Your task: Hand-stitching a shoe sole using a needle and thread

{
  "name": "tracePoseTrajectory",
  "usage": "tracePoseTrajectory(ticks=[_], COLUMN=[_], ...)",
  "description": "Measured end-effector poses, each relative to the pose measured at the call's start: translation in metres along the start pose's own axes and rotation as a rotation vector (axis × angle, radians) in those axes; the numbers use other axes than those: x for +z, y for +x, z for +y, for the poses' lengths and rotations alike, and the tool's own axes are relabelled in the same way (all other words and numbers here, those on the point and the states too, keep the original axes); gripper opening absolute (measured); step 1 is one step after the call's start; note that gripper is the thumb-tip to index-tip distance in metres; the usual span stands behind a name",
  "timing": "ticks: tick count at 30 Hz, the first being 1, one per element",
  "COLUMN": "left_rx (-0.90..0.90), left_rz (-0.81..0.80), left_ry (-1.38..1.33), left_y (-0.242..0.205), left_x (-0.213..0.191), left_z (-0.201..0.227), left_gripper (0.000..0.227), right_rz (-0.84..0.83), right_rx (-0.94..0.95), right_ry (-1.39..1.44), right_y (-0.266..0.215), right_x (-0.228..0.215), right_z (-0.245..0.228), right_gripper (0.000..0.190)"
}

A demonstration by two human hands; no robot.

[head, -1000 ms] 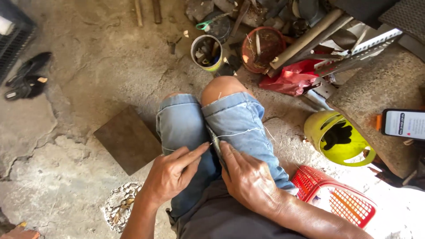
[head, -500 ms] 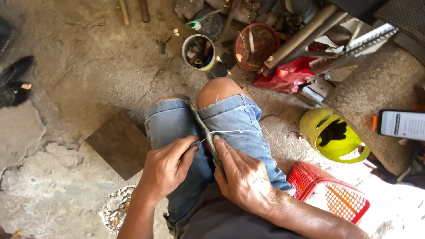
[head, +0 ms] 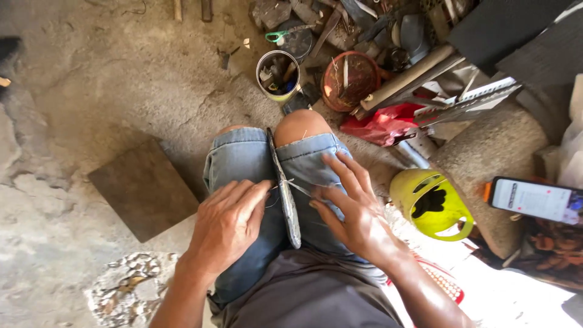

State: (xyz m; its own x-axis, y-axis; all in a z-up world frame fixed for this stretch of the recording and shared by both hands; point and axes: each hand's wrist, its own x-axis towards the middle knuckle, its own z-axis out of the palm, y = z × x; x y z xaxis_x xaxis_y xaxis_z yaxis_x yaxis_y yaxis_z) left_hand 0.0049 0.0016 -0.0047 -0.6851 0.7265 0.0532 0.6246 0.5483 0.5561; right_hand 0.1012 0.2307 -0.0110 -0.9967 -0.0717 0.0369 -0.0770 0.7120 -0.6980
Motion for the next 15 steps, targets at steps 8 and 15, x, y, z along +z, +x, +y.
tracePoseTrajectory(ticks=[8,15], left_rx=[-0.035,0.026], left_rz=[-0.008,0.178], left_ry=[0.012,-0.234], left_y=[-0.006,0.02], left_x=[0.007,-0.018], left_z=[-0.006,0.023], left_gripper=[0.015,0.021], right_rz=[0.003,0.165], right_rx=[0.242,0.147], right_ry=[1.133,1.131], right_y=[-0.03,-0.029], right_x=[-0.033,-0.039], right_z=[-0.01,-0.017], right_gripper=[0.015,0.015])
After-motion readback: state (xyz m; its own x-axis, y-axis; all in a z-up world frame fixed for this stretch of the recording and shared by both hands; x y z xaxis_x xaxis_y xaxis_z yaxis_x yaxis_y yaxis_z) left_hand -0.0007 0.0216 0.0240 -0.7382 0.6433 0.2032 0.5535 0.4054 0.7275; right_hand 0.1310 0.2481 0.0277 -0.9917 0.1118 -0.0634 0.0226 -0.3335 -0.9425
